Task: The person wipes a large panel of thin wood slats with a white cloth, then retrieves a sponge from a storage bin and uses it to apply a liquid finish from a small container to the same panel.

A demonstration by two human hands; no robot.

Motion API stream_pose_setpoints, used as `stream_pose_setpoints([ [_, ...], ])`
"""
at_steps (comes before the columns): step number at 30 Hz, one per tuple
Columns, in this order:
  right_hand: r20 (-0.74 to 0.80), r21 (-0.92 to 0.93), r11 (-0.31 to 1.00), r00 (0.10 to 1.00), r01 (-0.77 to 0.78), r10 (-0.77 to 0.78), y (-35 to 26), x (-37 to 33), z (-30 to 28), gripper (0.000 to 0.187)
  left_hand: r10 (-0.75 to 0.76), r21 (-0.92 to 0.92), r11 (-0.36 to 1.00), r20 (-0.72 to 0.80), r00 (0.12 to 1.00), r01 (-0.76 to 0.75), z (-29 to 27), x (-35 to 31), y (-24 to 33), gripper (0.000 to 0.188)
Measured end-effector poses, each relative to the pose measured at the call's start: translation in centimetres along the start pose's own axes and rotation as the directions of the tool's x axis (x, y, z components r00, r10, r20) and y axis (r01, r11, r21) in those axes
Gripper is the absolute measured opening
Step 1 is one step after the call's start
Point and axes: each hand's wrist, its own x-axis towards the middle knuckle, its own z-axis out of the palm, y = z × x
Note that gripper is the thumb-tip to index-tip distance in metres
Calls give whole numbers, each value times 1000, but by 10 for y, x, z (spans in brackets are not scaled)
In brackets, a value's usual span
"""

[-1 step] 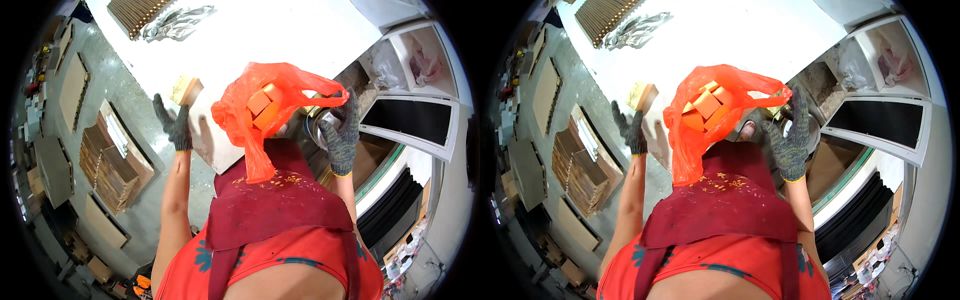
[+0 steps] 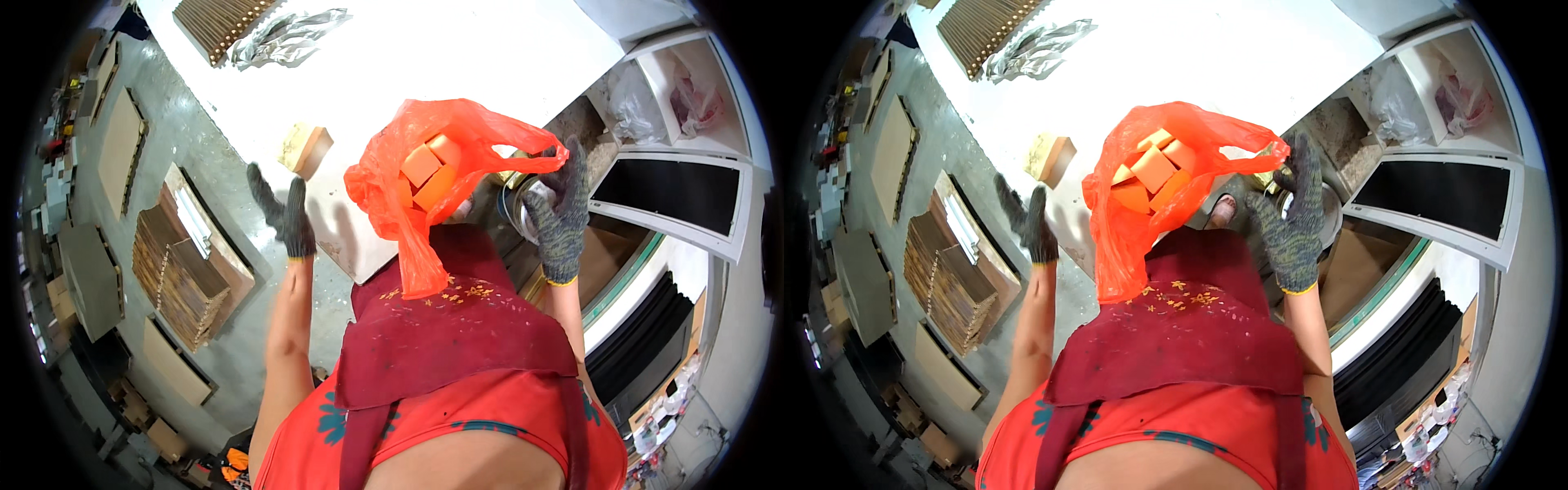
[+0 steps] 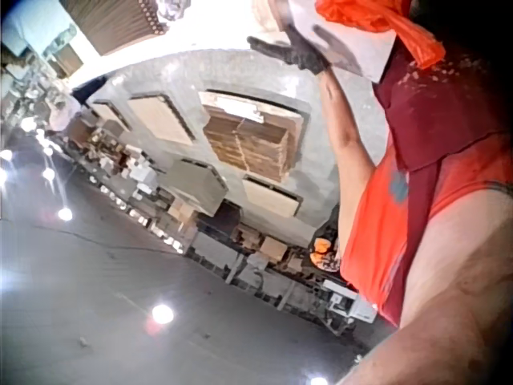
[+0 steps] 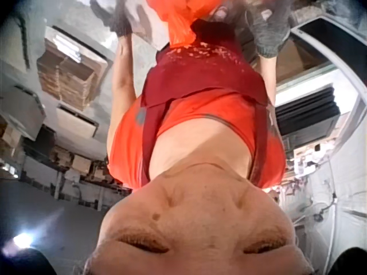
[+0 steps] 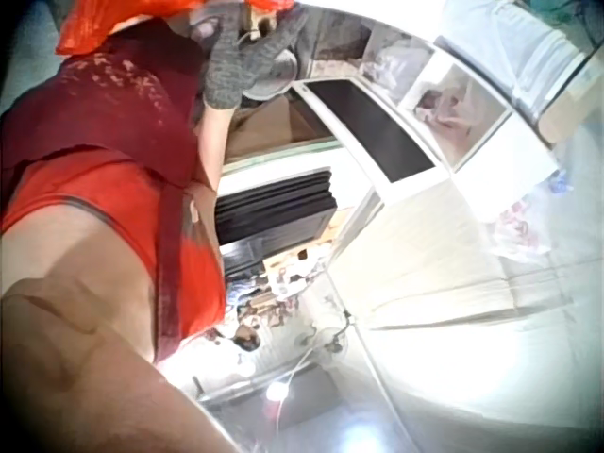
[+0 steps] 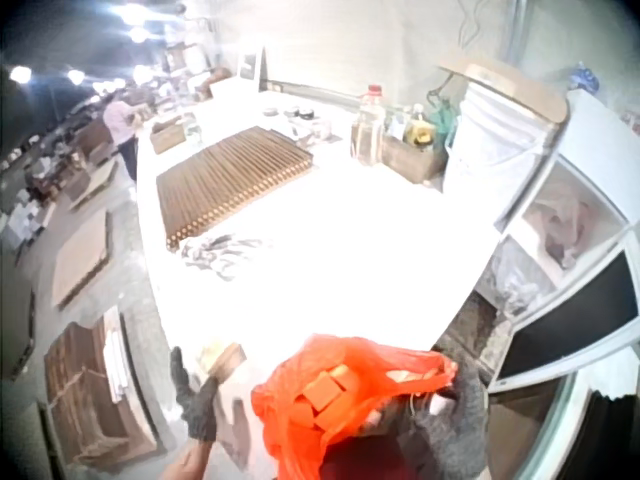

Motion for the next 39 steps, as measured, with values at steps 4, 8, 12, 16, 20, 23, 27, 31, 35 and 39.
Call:
stream_pose_setpoints([
  [4, 59, 62, 998, 998, 9, -12, -1, 22, 1, 80, 388, -260, 911, 275, 880, -320, -12, -29, 68, 116],
  [8, 113, -30, 984, 979, 173, -168, -25, 42, 13, 42, 481, -143, 871, 446, 755, -470, 22, -38, 121, 86],
  [12, 111, -232, 912, 941, 338, -321, -48, 47, 17, 23, 326, -579, 813, 538, 777, 60, 44, -31, 138, 22],
  [16, 154, -163, 955, 963, 247, -223, -65, 35, 9, 20, -35, -734, 492, 521, 853, 469, 53, -23, 136, 37],
  [20, 472, -30, 899, 799, 437, -372, -72, 23, 9, 23, 76, -323, 906, 760, 646, 274, 67, -21, 146, 89],
  [23, 727, 76, 883, 579, 464, -368, -52, 14, 34, 35, 345, -329, 936, 798, 494, -122, 81, -30, 119, 92],
  [27, 683, 129, 809, 540, 573, -492, -64, 20, 59, 41, 276, -172, 946, 870, 409, -274, 63, -25, 82, 69],
  [31, 274, -323, 591, 671, 739, -689, -60, 40, 30, 41, 126, -15, 969, 889, 441, -248, 56, -11, 64, 49],
  [35, 566, -259, 823, 770, 506, -295, -18, 42, 34, 29, -256, 15, 908, 811, 526, 419, 60, 11, 69, 42],
  [39, 251, -197, 940, 941, 280, -228, -22, 30, 44, 44, -337, 45, 724, 893, 297, 688, 59, 23, 73, 49],
])
